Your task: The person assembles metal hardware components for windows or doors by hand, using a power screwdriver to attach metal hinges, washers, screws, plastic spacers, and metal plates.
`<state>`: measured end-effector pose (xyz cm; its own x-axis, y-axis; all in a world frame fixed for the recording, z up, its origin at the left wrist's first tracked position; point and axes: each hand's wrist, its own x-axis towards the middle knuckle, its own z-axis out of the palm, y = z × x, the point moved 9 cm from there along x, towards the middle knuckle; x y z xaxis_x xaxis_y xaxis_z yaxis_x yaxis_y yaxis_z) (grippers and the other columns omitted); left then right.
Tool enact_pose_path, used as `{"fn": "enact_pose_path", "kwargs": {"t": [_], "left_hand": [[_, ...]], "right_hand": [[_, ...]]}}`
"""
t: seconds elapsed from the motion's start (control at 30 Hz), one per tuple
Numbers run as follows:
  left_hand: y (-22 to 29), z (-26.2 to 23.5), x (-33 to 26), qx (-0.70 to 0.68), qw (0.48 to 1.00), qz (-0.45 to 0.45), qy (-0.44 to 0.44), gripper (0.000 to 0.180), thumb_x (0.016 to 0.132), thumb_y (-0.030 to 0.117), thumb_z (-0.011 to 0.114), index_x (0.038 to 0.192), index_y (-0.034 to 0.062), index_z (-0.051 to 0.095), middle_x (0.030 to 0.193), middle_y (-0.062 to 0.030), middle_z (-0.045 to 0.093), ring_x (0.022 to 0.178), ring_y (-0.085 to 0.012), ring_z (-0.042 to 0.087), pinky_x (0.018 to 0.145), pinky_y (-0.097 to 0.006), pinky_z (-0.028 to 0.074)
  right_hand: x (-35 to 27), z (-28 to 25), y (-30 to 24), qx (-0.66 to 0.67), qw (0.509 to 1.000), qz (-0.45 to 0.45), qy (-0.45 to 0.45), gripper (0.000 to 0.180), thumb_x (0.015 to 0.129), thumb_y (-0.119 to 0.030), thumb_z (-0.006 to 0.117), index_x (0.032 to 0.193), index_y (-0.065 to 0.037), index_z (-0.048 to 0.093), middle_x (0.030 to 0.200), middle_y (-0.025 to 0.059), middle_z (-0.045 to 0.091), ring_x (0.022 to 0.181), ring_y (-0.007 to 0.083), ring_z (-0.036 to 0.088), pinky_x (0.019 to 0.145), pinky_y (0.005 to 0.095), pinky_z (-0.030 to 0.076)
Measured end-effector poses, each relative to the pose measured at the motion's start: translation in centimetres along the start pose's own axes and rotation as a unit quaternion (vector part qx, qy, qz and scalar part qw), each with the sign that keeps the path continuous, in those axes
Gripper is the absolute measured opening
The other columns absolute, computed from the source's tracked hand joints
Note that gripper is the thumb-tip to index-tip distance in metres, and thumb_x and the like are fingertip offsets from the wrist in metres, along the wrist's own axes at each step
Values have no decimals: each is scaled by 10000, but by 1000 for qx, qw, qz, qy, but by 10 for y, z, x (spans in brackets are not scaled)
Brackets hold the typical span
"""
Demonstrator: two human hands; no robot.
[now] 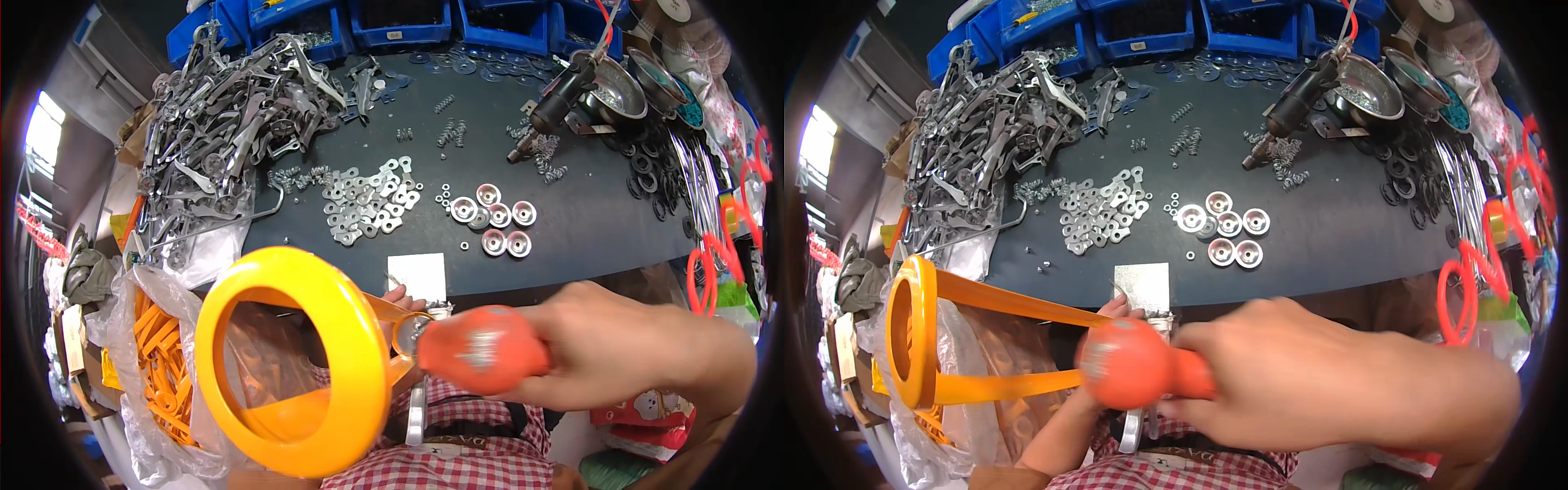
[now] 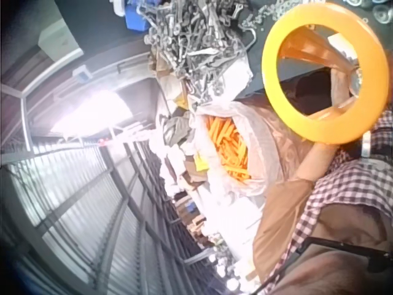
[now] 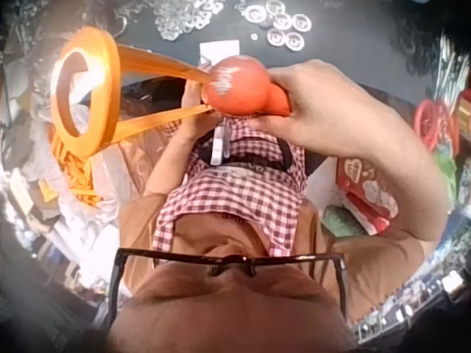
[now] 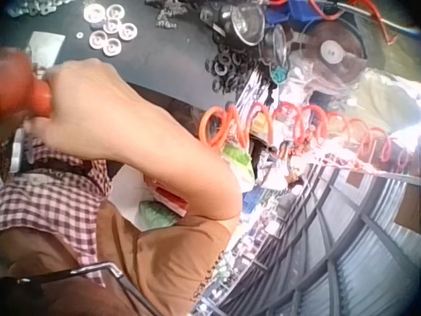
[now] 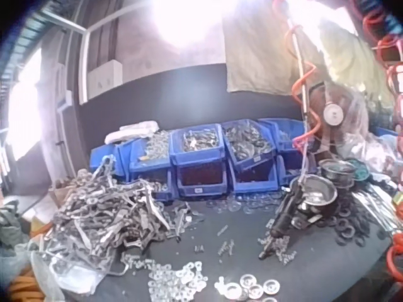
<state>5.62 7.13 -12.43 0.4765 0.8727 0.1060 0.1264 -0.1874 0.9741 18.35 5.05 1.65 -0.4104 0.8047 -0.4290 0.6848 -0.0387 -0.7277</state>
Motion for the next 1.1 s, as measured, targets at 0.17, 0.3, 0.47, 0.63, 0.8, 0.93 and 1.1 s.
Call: {"fn": "enact_pose_path", "kwargs": {"t": [0.17, 0.3, 0.47, 0.63, 0.8, 0.93, 1.1], "left_hand": [[-18, 1, -2, -222, 971, -83, 38, 611, 634, 132, 735, 1162, 48, 439, 1061, -96, 556, 1071, -201, 482, 908, -361, 391], [-7, -4, -5, -130, 988, -80, -29, 509, 687, 168, 688, 1131, 65, 464, 1074, -98, 538, 1057, -195, 483, 927, -361, 381], [-5, 1, -6, -22, 988, -86, -126, 388, 753, 214, 630, 1093, 86, 495, 1091, -100, 515, 1041, -187, 484, 951, -360, 368], [34, 15, -6, 222, 953, 144, -150, 437, 694, 219, 697, 1064, 72, 516, 1053, -82, 539, 980, -198, 523, 905, -340, 397], [8, -3, -14, -7, 999, 34, -39, 512, 641, 202, 745, 1070, 47, 511, 1043, -83, 547, 961, -211, 539, 866, -334, 408], [2, -9, -14, 103, 993, 53, -13, 462, 640, 154, 737, 1034, 21, 535, 999, -89, 571, 958, -208, 545, 831, -335, 419], [10, -11, -9, 99, 992, 77, 4, 288, 646, 70, 725, 905, 19, 609, 871, -69, 629, 784, -155, 609, 681, -287, 484]], "right_hand": [[28, 12, -14, -115, 981, 91, -127, 315, 762, -308, 549, 882, -18, 581, 702, 175, 601, 696, 339, 591, 653, 397, 476], [29, 14, -38, -130, 959, 113, -225, 377, 782, -357, 507, 835, 8, 584, 708, 190, 598, 721, 343, 592, 669, 407, 469], [24, 16, -37, -143, 958, 129, -213, 417, 788, -386, 489, 792, 16, 602, 732, 190, 603, 744, 334, 594, 676, 409, 467], [24, 20, -24, -163, 952, 170, -196, 439, 789, -397, 478, 783, 22, 608, 743, 185, 605, 738, 321, 596, 674, 404, 465], [19, 23, -28, -152, 957, 166, -181, 461, 774, -416, 492, 750, 29, 609, 657, 169, 591, 596, 284, 592, 554, 384, 475], [15, 24, -25, -135, 956, 171, -197, 474, 767, -433, 507, 751, 29, 610, 627, 142, 584, 511, 236, 581, 440, 351, 464], [8, 14, -22, -111, 970, 176, -124, 460, 763, -422, 521, 834, 24, 605, 640, 150, 589, 548, 259, 589, 508, 342, 476]]}}
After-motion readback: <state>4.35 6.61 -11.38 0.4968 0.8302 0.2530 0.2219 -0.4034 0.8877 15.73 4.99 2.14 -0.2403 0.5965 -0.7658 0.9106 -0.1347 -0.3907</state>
